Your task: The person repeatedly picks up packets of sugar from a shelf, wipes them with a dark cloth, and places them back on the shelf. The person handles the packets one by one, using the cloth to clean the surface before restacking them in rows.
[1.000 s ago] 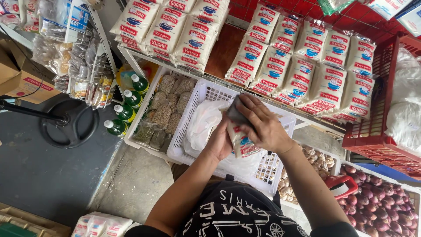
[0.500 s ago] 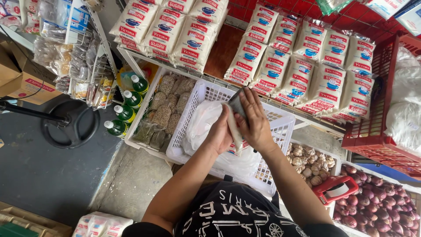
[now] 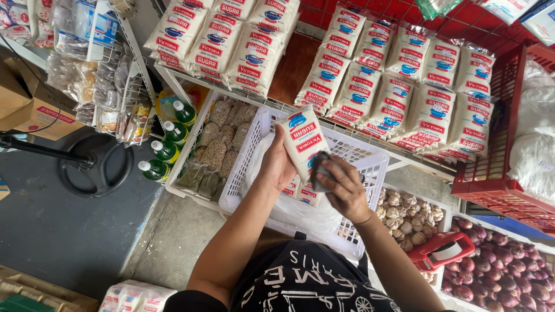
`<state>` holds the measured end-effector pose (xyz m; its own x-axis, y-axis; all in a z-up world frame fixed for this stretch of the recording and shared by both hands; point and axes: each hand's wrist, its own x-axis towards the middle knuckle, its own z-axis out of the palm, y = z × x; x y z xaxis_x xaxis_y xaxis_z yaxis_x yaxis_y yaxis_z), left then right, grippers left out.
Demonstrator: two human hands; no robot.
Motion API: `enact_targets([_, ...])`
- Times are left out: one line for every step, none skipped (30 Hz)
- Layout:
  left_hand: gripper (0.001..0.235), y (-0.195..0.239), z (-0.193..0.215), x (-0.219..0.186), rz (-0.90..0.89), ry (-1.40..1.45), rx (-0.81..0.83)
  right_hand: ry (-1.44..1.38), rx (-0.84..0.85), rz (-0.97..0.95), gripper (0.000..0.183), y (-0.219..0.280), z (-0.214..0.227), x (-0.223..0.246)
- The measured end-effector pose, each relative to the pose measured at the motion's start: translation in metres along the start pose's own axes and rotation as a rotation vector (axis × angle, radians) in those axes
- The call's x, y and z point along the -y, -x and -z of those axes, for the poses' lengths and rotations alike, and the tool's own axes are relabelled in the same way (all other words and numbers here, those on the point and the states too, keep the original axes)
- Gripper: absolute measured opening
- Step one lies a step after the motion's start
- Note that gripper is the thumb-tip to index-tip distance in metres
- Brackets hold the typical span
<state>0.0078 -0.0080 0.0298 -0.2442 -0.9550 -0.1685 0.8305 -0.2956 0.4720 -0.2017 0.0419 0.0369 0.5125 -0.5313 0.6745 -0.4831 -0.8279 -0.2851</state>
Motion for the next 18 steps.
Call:
enact_targets([0.090,0.002,-0.001,-0.004,-0.001,-0.002,-0.001,-0.002,-0.002,0.000,0.049,0.009,-0.003,-0.006])
enact_targets([0.087,0.003,-0.003,-0.009,-0.006,0.011,0.000,-0.008,-0.021,-0.120,0.048,0.017,-0.006,-0.013])
enact_targets([0.083,0.004,-0.005,-0.014,-0.012,0.025,0.002,-0.014,-0.039,-0.240,0.046,0.026,-0.009,-0.021])
enact_targets([0.083,0.003,-0.003,-0.011,-0.011,0.024,0.001,-0.014,-0.041,-0.242,0.046,0.039,-0.020,-0.032])
enact_targets([0.075,0.002,0.000,-0.007,0.018,-0.020,0.023,-0.274,-0.129,-0.528,0.047,0.053,-0.031,-0.043])
enact_targets([0.068,0.001,0.003,-0.006,0.043,-0.064,0.046,-0.538,-0.217,-0.809,0.048,0.064,-0.042,-0.056])
enact_targets([0.068,-0.006,0.002,0.001,0.041,-0.066,0.046,-0.539,-0.218,-0.806,0.048,0.069,-0.055,-0.070])
enact_targets([0.063,-0.008,0.002,0.010,0.052,-0.186,0.153,-0.971,-0.337,-1.005,0.045,0.078,-0.068,-0.079])
enact_targets([0.061,-0.011,0.002,0.020,0.061,-0.305,0.260,-1.413,-0.458,-1.183,0.045,0.087,-0.080,-0.088])
enact_targets([0.061,-0.011,-0.008,0.025,0.064,-0.307,0.262,-1.414,-0.462,-1.182,0.045,0.088,-0.085,-0.090])
enact_targets([0.066,-0.011,-0.018,0.030,0.089,-0.411,0.338,-1.650,-0.495,-1.123,0.045,0.089,-0.090,-0.091])
enact_targets([0.071,-0.011,-0.029,0.034,0.113,-0.515,0.414,-1.885,-0.524,-1.047,0.046,0.089,-0.095,-0.093])
enact_targets([0.071,-0.010,-0.038,0.030,0.113,-0.517,0.418,-1.884,-0.527,-1.043,0.046,0.072,-0.091,-0.080])
enact_targets([0.077,-0.007,-0.046,0.028,0.061,-0.883,0.398,-1.915,-0.596,-1.007,0.048,0.056,-0.088,-0.066])
enact_targets([0.083,-0.005,-0.054,0.025,0.004,-1.249,0.368,-1.945,-0.665,-0.969,0.050,0.041,-0.084,-0.052])
enact_targets([0.083,-0.004,-0.060,0.022,0.005,-1.250,0.369,-1.946,-0.667,-0.968,0.050,0.036,-0.081,-0.047])
enact_targets([0.093,-0.003,-0.066,0.018,-0.152,-1.487,0.315,-1.937,-0.710,-0.997,0.051,0.031,-0.078,-0.042])
enact_targets([0.103,-0.003,-0.073,0.015,-0.317,-1.716,0.254,-1.927,-0.752,-1.025,0.053,0.027,-0.075,-0.037])
